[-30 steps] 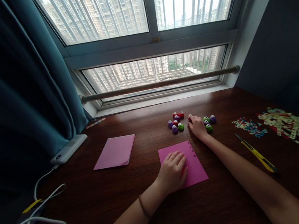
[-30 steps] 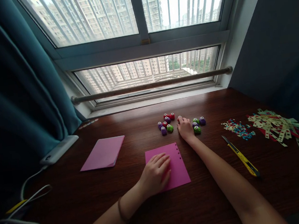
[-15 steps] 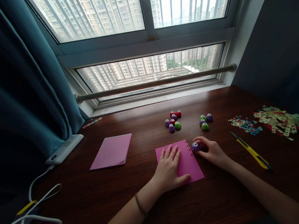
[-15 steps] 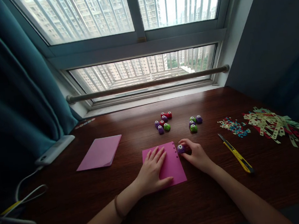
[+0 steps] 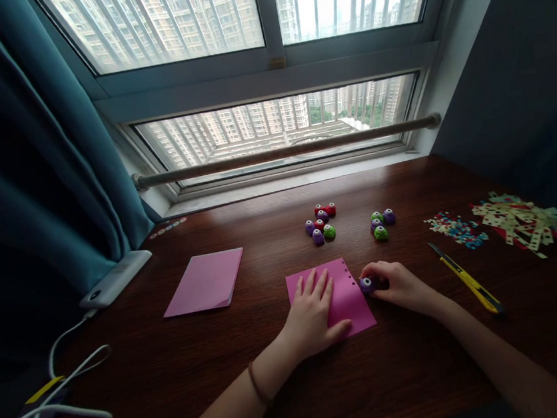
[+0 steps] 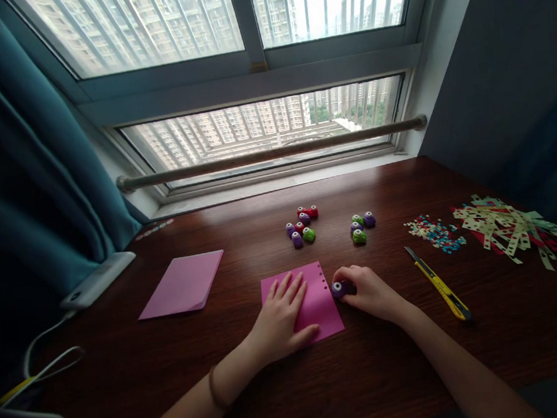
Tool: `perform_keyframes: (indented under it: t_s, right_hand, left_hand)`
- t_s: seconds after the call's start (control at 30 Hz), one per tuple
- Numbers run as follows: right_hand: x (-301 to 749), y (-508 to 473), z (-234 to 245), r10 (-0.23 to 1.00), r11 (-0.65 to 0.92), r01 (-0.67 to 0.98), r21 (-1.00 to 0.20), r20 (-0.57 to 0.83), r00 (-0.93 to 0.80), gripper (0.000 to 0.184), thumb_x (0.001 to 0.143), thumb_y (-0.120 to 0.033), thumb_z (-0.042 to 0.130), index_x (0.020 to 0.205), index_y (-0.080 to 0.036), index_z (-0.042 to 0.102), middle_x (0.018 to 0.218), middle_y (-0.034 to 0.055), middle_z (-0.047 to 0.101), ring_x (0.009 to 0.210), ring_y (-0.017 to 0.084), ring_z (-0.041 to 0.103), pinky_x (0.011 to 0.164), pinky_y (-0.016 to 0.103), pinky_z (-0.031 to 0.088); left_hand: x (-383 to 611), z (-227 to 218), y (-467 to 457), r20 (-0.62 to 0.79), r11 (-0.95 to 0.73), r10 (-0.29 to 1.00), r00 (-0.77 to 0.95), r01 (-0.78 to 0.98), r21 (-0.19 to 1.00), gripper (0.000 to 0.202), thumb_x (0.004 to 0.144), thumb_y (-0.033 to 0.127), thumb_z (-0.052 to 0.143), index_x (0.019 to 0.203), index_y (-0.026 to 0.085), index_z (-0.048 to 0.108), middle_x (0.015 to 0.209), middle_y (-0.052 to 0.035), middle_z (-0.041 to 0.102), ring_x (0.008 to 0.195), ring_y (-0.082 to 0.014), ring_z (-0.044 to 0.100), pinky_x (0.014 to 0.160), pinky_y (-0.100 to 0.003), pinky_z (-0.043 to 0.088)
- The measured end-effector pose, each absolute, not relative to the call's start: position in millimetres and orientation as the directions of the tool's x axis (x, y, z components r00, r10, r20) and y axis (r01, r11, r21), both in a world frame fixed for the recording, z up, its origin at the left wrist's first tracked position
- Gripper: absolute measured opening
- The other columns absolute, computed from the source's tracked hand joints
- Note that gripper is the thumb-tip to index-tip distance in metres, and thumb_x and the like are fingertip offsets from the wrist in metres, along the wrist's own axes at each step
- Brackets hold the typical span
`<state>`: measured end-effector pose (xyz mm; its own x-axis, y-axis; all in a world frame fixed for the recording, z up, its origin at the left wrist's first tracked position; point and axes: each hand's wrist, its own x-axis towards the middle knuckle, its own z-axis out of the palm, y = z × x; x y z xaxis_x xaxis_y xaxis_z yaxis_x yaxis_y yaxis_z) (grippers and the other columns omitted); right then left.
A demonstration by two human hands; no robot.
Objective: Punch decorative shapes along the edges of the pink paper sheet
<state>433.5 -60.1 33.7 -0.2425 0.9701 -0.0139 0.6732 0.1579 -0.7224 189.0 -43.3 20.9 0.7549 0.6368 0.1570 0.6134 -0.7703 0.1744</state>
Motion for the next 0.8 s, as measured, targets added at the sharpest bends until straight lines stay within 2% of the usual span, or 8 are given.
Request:
perform_keyframes:
  t_s: [0.37, 0.6, 0.8]
  right_hand:
    - [432.2, -60.1, 37.3, 0.972, 0.075, 0.607, -0.791, -0.077, -0.221, 0.027, 0.067, -0.029, 0.064, 0.091, -0.017, 0.059, 0.083, -0.0008, 0.064, 0.072, 0.009, 0.055, 0.066, 0.019, 0.042]
    - [431.5, -61.6, 36.6, 0.967, 0.091, 0.592, -0.801, -0.071, -0.245, 0.029, 0.068, -0.029, 0.065, 0.093, -0.017, 0.057, 0.086, -0.0001, 0.061, 0.076, 0.009, 0.056, 0.07, 0.021, 0.044]
    - [432.2, -61.0, 37.0, 0.956, 0.175, 0.647, -0.742, -0.03, -0.292, 0.025, 0.067, -0.026, 0.066, 0.089, -0.018, 0.057, 0.088, -0.0008, 0.055, 0.076, 0.008, 0.052, 0.07, 0.021, 0.044]
  left_hand:
    - [189.8, 21.9, -43.6, 0.12, -0.76, 0.648, 0.752, 0.628, 0.167, 0.081, 0.079, 0.061, 0.048, 0.137, 0.008, 0.031, 0.144, -0.0186, 0.026, 0.132, -0.0374, 0.015, 0.103, -0.056, 0.019]
    - [189.0, 21.3, -43.5, 0.079, -0.749, 0.659, 0.748, 0.643, 0.158, 0.082, 0.08, 0.064, 0.044, 0.139, 0.009, 0.029, 0.145, -0.0175, 0.024, 0.133, -0.0371, 0.012, 0.105, -0.055, 0.016]
    - [190.4, 21.6, -43.5, 0.077, -0.735, 0.674, 0.734, 0.659, 0.157, 0.085, 0.079, 0.065, 0.043, 0.139, 0.007, 0.028, 0.145, -0.0186, 0.022, 0.133, -0.0367, 0.012, 0.105, -0.055, 0.016]
